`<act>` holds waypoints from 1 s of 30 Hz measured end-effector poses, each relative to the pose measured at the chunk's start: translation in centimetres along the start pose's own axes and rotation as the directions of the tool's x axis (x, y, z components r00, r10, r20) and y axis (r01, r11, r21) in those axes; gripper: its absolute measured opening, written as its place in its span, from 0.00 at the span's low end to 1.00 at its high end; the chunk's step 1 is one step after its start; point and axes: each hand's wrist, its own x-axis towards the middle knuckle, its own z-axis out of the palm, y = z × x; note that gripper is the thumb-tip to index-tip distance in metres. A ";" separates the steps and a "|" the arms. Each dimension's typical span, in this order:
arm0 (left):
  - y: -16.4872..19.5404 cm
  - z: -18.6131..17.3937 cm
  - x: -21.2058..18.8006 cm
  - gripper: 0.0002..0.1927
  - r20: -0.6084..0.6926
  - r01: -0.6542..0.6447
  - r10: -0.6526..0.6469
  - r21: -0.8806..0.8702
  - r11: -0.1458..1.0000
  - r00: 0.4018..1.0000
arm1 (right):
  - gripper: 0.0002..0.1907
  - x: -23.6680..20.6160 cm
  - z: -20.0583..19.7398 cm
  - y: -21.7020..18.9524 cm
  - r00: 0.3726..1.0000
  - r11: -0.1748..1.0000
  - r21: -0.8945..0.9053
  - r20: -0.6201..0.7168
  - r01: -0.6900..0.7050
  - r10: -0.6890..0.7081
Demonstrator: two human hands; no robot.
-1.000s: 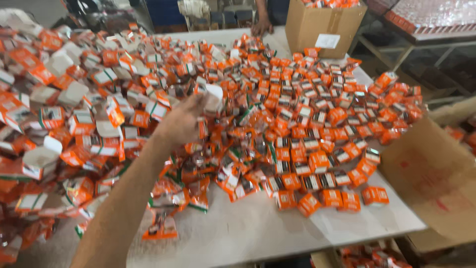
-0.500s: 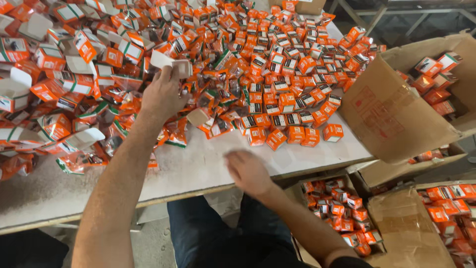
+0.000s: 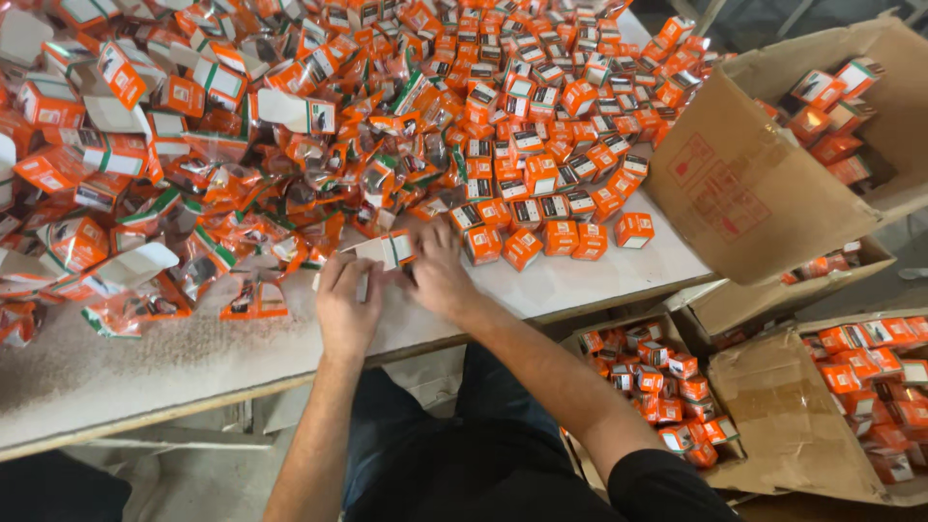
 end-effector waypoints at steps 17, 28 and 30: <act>0.3 -1.3 -4.9 0.14 0.237 0.041 -0.061 0.090 0.995 0.969 | 0.19 -5.1 -5.7 -3.2 0.836 0.671 0.501 0.281 -0.546 0.471; -1.9 0.6 -6.6 0.19 0.200 0.218 -0.196 -0.094 0.971 0.960 | 0.09 -4.4 -3.6 -2.1 0.931 0.861 0.359 0.191 -0.362 0.312; -2.0 0.8 -6.7 0.27 0.240 0.163 -0.141 -0.075 0.984 0.961 | 0.09 -4.3 -3.6 -2.1 0.918 0.875 0.303 0.248 -0.378 0.311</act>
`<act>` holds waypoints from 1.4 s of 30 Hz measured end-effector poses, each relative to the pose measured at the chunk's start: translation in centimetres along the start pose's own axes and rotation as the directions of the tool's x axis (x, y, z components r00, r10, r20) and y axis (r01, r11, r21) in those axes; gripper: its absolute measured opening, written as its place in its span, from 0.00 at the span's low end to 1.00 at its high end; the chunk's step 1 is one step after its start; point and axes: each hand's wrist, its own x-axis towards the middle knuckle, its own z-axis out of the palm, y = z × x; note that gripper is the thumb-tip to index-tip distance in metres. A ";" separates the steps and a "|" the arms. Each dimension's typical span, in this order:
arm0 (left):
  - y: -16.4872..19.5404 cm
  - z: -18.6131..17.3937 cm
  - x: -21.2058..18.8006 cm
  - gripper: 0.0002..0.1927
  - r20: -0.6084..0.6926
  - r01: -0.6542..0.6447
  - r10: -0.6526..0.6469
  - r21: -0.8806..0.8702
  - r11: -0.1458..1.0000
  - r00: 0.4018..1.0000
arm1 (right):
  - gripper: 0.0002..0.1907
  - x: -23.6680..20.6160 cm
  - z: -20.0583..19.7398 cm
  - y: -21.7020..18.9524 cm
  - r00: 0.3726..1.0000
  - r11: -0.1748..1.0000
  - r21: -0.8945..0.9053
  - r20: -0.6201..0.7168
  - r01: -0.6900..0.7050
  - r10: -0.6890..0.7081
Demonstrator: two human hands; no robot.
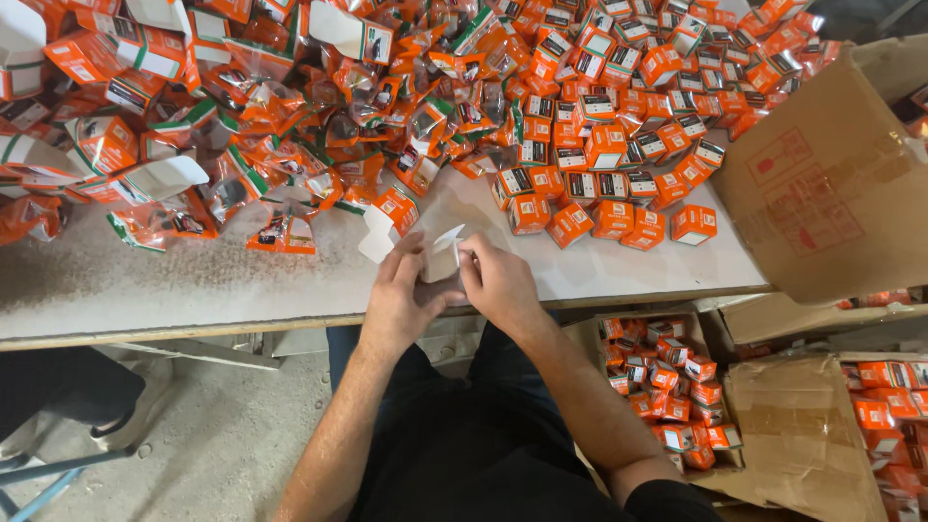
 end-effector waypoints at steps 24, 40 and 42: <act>-0.2 0.4 -0.8 0.37 0.079 0.049 -0.050 0.012 0.999 0.996 | 0.14 3.7 -2.7 -1.3 0.902 0.942 0.004 0.287 0.335 -0.322; 1.1 -0.1 -1.3 0.26 -0.059 -0.018 0.017 -0.018 1.000 0.998 | 0.14 0.0 -2.0 -1.3 0.939 0.919 -0.197 0.116 0.342 -0.325; 1.4 -0.3 -1.2 0.26 -0.085 -0.147 0.150 0.042 0.988 0.985 | 0.15 -0.3 -1.7 -1.0 0.943 0.925 -0.183 0.104 0.332 -0.317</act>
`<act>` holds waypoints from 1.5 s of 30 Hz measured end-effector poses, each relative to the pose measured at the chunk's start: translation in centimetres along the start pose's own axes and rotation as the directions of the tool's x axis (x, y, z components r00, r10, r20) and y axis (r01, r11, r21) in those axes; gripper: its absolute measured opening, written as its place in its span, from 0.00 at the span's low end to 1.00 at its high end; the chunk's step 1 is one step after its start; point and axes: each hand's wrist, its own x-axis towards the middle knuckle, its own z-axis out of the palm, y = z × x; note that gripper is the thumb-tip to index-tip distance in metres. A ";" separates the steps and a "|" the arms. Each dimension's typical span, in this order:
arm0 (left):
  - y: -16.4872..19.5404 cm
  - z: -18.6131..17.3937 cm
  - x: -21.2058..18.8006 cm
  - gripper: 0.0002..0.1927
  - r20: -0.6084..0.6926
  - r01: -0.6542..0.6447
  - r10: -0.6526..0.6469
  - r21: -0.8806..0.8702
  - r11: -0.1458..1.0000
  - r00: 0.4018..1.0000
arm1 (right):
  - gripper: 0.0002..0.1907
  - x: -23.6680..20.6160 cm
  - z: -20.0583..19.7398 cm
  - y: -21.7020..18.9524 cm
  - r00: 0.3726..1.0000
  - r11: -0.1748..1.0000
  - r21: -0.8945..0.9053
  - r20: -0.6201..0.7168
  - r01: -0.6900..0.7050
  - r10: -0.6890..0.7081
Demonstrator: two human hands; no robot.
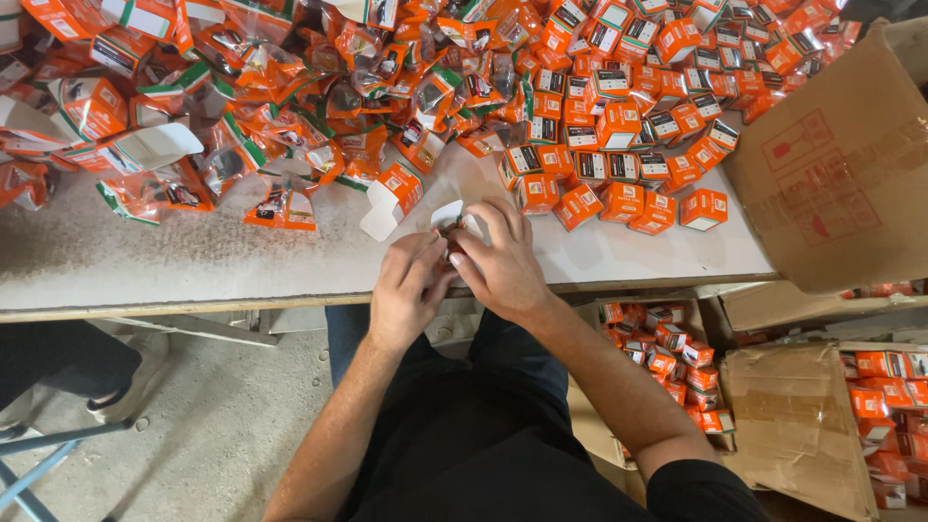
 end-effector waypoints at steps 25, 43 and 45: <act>-1.0 1.0 -0.2 0.21 0.143 0.064 -0.060 -0.021 0.998 0.988 | 0.25 -1.2 2.8 2.2 0.784 0.410 0.720 0.300 -0.560 0.544; -0.6 0.7 -0.1 0.21 0.179 -0.093 0.079 0.068 0.993 0.981 | 0.16 -2.7 1.6 2.6 0.999 0.912 0.408 -0.006 0.045 -0.046; -0.4 0.5 0.1 0.21 0.207 -0.140 0.120 0.085 0.986 0.971 | 0.18 -3.0 1.4 2.4 0.997 0.933 0.352 -0.025 0.080 -0.076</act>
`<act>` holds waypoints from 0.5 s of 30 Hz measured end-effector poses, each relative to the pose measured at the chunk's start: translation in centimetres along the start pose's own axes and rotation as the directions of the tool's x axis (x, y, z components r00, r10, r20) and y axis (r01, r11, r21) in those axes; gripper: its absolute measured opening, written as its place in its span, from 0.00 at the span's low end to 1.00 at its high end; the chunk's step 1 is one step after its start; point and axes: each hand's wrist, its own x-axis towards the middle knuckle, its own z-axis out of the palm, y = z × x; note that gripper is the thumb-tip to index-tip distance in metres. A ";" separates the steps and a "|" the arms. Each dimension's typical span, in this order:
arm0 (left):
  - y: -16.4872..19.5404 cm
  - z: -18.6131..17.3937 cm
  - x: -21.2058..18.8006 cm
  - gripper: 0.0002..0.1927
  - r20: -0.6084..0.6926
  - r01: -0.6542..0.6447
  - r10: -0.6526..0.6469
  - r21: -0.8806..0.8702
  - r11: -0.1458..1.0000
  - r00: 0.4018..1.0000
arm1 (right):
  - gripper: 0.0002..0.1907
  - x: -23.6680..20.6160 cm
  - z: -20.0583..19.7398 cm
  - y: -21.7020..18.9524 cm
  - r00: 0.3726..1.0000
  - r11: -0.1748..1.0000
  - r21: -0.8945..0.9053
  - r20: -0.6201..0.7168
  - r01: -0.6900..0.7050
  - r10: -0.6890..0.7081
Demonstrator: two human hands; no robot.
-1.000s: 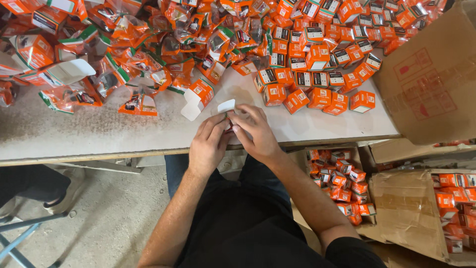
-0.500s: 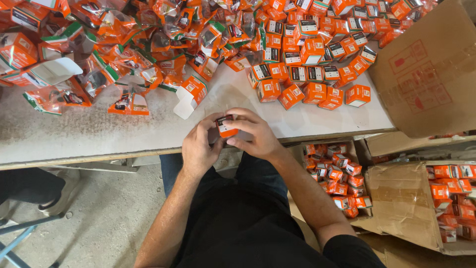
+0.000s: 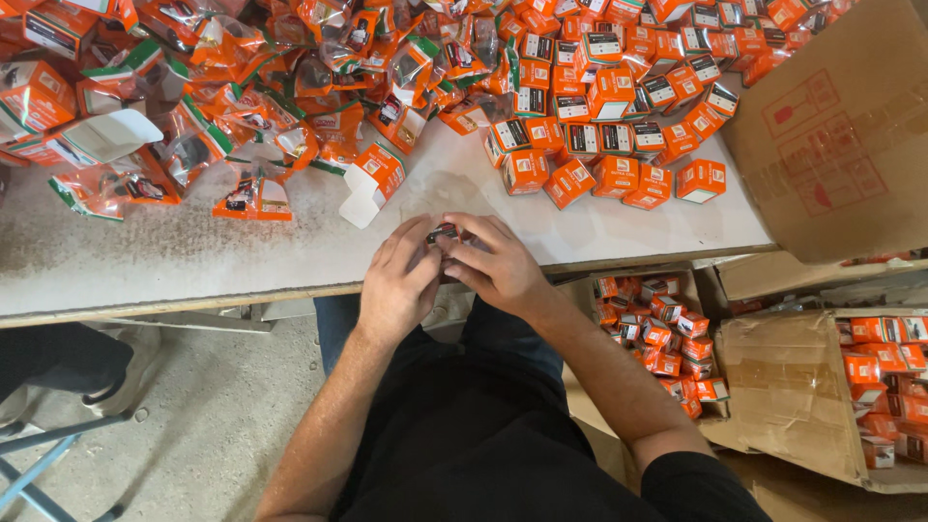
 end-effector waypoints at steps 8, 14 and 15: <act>-0.6 -5.0 -0.8 0.20 -0.215 0.205 -0.218 -0.082 0.975 0.952 | 0.17 1.4 -4.8 1.2 0.929 0.933 -0.264 -0.340 -0.244 0.147; -5.6 -10.0 -0.3 0.26 -0.304 0.360 -0.246 0.410 0.838 0.920 | 0.17 6.2 -3.3 0.7 0.896 0.981 -0.173 -0.444 -0.085 0.000; -6.3 -10.6 -0.2 0.31 -0.241 0.316 -0.211 0.593 0.740 0.947 | 0.17 6.7 -2.1 -0.1 0.948 0.994 -0.098 -0.317 -0.054 0.021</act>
